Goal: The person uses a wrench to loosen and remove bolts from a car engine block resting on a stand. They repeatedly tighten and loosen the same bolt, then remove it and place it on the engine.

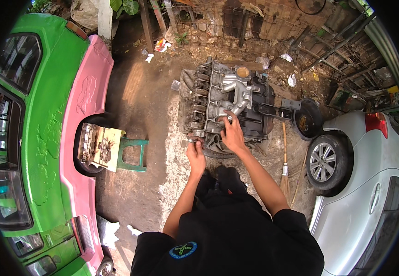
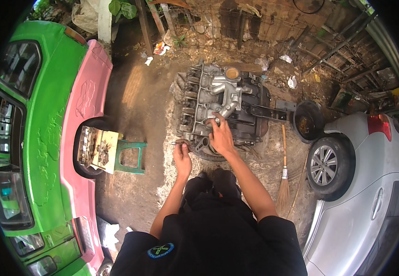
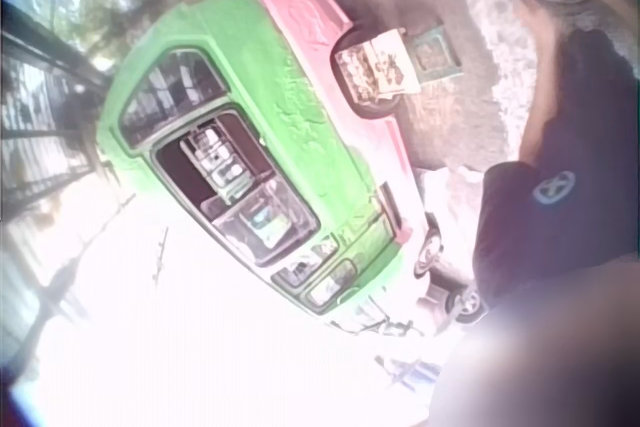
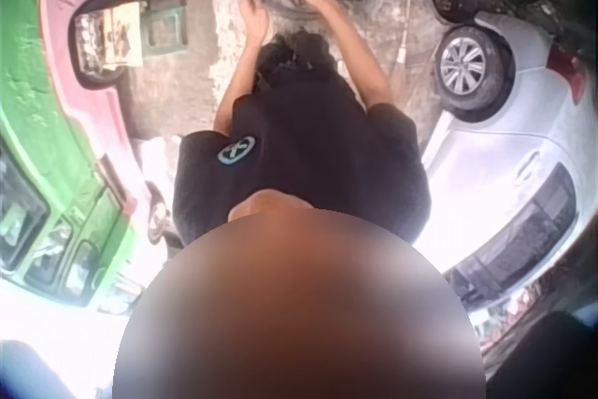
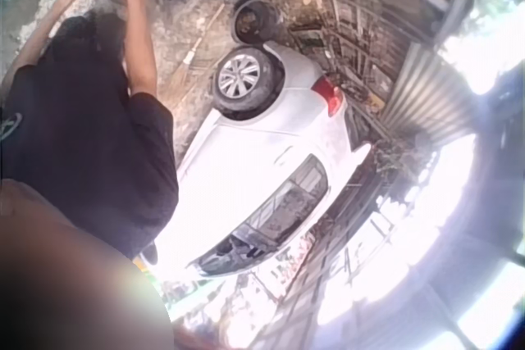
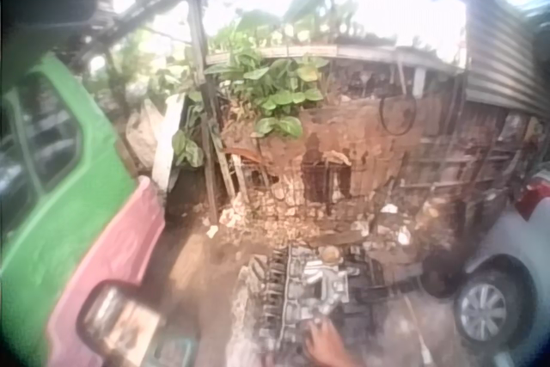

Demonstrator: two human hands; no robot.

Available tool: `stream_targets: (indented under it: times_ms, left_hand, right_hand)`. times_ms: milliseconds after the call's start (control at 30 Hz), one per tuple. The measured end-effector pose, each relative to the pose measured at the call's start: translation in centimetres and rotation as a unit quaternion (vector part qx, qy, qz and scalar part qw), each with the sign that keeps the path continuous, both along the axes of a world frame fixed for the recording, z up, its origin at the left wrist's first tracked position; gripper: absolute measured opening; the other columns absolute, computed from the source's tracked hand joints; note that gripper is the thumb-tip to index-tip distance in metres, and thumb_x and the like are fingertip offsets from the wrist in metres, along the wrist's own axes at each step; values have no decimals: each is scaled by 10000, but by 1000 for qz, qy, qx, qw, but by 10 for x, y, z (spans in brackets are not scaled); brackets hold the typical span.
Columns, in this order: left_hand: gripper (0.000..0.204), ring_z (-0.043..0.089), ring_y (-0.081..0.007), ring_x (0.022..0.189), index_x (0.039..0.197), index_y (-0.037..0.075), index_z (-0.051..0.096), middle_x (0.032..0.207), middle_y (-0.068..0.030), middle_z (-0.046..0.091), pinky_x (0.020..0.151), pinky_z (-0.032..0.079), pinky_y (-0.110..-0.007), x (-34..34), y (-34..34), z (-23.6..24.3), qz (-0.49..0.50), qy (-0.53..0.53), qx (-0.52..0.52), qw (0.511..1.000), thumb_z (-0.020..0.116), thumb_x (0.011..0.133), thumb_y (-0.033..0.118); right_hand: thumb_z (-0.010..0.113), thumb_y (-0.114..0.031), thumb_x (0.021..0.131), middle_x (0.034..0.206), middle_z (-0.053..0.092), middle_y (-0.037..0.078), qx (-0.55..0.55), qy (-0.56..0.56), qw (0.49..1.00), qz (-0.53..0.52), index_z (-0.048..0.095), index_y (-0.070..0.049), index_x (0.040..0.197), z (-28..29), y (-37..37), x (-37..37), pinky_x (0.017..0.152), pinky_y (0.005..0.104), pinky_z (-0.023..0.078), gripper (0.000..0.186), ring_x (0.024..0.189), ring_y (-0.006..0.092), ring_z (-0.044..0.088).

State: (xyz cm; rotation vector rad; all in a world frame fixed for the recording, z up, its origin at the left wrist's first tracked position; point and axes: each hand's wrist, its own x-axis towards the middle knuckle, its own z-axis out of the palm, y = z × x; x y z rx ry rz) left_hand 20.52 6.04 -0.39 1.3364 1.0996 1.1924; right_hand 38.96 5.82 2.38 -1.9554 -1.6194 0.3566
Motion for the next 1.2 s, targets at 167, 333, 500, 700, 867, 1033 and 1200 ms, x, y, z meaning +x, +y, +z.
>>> stream_targets:
  times_ms: [167, 333, 500, 700, 867, 1033, 1200]
  left_hand:
    - [196, 523, -154, 651, 1103, 37, 514, 900, -99, 633, 597, 437, -304, -20, 45, -49, 149, -253, -194, 936, 408, 1132, 200]
    - [200, 446, -150, 603, 1081, 68, 534, 835, -72, 592, 547, 374, -293, -25, 66, -87, 163, -364, -374, 838, 370, 1121, 177]
    - [207, 393, -132, 628, 1066, 89, 539, 824, -38, 529, 522, 326, -284, -43, 61, -87, 106, -375, -403, 828, 377, 1120, 205]
    - [196, 500, -135, 725, 1096, 89, 495, 881, -60, 555, 592, 384, -286, -39, 32, -51, 150, -311, -266, 900, 403, 1140, 256]
    - [106, 532, -151, 781, 1109, 75, 464, 936, -78, 560, 708, 464, -317, -35, 7, -29, 75, -215, -89, 970, 450, 1126, 179]
    - [108, 582, -176, 871, 1086, 42, 473, 990, -101, 583, 837, 498, -346, -26, -12, -19, 27, -98, -20, 995, 437, 1122, 138]
    - [123, 578, -187, 904, 1040, 30, 479, 997, -117, 589, 874, 488, -345, -19, -21, -8, -40, -69, 9, 997, 430, 1115, 114]
  right_hand:
    - [654, 31, 803, 1511, 363, 121, -12, 9, 1000, -7, 576, -155, 1225, -1, 1, -1, 1099, 513, 473, 468, 1347, 411, 451]
    - [655, 31, 799, 1507, 364, 119, -16, 13, 1000, -6, 575, -151, 1225, -2, 1, 0, 1103, 512, 470, 470, 1355, 414, 447]
    - [659, 27, 797, 1504, 371, 123, -11, 2, 1000, -3, 574, -147, 1219, -2, 2, 0, 1109, 514, 466, 465, 1355, 412, 446]
    - [639, 50, 800, 1513, 339, 127, -3, 8, 1000, 0, 563, -146, 1195, 0, 0, 0, 1055, 545, 486, 448, 1398, 449, 417]
    - [653, 22, 801, 1492, 378, 131, -3, -3, 1000, -6, 571, -144, 1213, -1, 1, -1, 1112, 510, 460, 452, 1328, 404, 463]
    - [653, 28, 800, 1490, 378, 133, 8, -8, 1000, -3, 568, -142, 1215, -2, 1, -1, 1115, 513, 454, 456, 1329, 408, 461]
    - [660, 36, 797, 1489, 381, 134, 1, -5, 1000, -8, 565, -138, 1217, -1, 1, -2, 1114, 516, 451, 465, 1338, 412, 454]
